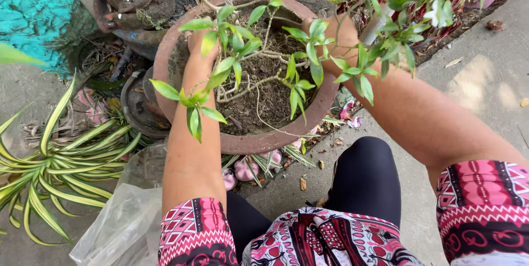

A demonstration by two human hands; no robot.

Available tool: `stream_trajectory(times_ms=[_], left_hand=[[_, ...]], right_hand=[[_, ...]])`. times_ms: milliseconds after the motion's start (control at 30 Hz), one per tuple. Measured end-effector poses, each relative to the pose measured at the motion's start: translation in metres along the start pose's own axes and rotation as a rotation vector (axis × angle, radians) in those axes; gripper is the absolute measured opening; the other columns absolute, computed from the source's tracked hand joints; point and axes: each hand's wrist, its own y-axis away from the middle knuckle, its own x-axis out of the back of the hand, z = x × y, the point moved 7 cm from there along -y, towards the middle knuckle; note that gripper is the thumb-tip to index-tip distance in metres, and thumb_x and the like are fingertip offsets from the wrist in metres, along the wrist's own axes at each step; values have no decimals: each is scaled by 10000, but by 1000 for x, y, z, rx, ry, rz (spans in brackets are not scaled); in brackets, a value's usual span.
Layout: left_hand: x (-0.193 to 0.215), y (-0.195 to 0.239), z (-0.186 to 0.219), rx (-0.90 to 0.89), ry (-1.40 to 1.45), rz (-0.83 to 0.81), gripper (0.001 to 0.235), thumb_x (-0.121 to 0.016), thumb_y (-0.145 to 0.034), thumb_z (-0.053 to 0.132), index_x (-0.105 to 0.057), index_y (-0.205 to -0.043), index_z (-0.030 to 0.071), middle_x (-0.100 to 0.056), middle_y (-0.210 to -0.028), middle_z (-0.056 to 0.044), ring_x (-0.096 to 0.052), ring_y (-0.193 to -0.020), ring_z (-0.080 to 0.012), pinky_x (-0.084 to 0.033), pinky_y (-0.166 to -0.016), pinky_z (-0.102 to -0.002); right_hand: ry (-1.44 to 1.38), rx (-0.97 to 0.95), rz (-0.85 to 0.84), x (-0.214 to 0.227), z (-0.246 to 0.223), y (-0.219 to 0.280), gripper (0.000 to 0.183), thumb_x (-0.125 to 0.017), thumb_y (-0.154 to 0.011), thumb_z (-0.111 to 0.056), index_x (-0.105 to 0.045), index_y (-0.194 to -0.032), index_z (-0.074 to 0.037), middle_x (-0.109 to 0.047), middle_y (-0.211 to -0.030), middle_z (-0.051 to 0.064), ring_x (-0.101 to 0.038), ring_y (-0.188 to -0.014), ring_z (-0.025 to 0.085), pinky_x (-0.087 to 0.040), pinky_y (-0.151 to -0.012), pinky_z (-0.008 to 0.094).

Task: The person uses a large knife to loosen soil in a potted plant, removes debris by hand, and adds fresh soil from a plastic bag to the pot.

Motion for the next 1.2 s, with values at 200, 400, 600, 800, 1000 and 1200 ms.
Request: stream_trajectory(times_ms=[200,400,600,800,1000,1200], left_hand=[[-7,16,31,-191,292,-102,404,-656,-923,347,-653,-1217,70,-595,-1284,-240,-537,-1204,-474,-426,-975,-558],[35,25,27,-303,202,118,373,-674,-912,316,-678,-1183,60,-626,-1238,-234,-566,-1166,-468,-449,-952,-561],[53,47,-9,-252,-183,143,342,-692,-900,286,-703,-1148,51,-656,-1193,-229,-595,-1128,-462,-472,-930,-564],[28,33,-21,-496,185,248,343,-711,-904,292,-709,-1138,41,-671,-1186,-223,-609,-1139,-443,-476,-956,-546],[18,3,-38,-306,113,26,292,-612,-950,170,-668,-1223,84,-661,-1267,-222,-599,-1225,-411,-482,-1034,-466],[38,14,-60,78,229,-77,444,-489,-940,122,-575,-1375,100,-615,-1368,-196,-563,-1326,-341,-408,-1103,-429]], right_hand=[[-31,95,59,17,0,30,222,-675,-919,-205,-724,-1096,-81,-749,-872,170,-749,-784,333,-598,-641,446],[-78,23,110,42,20,30,240,-682,-917,-229,-726,-1103,-85,-746,-874,175,-752,-800,342,-599,-646,451],[-50,-50,96,24,15,-11,258,-688,-915,-253,-728,-1110,-89,-744,-877,180,-754,-817,351,-599,-652,456],[-194,42,218,4,0,-2,223,-644,-935,-132,-709,-1142,-80,-708,-822,169,-734,-753,337,-575,-596,437],[-311,125,307,19,-5,22,172,-624,-910,-192,-703,-1031,-98,-699,-794,138,-709,-710,352,-552,-578,463],[-25,48,113,7,4,-23,133,-630,-948,-186,-717,-1027,-124,-747,-834,150,-744,-727,328,-591,-601,445]])
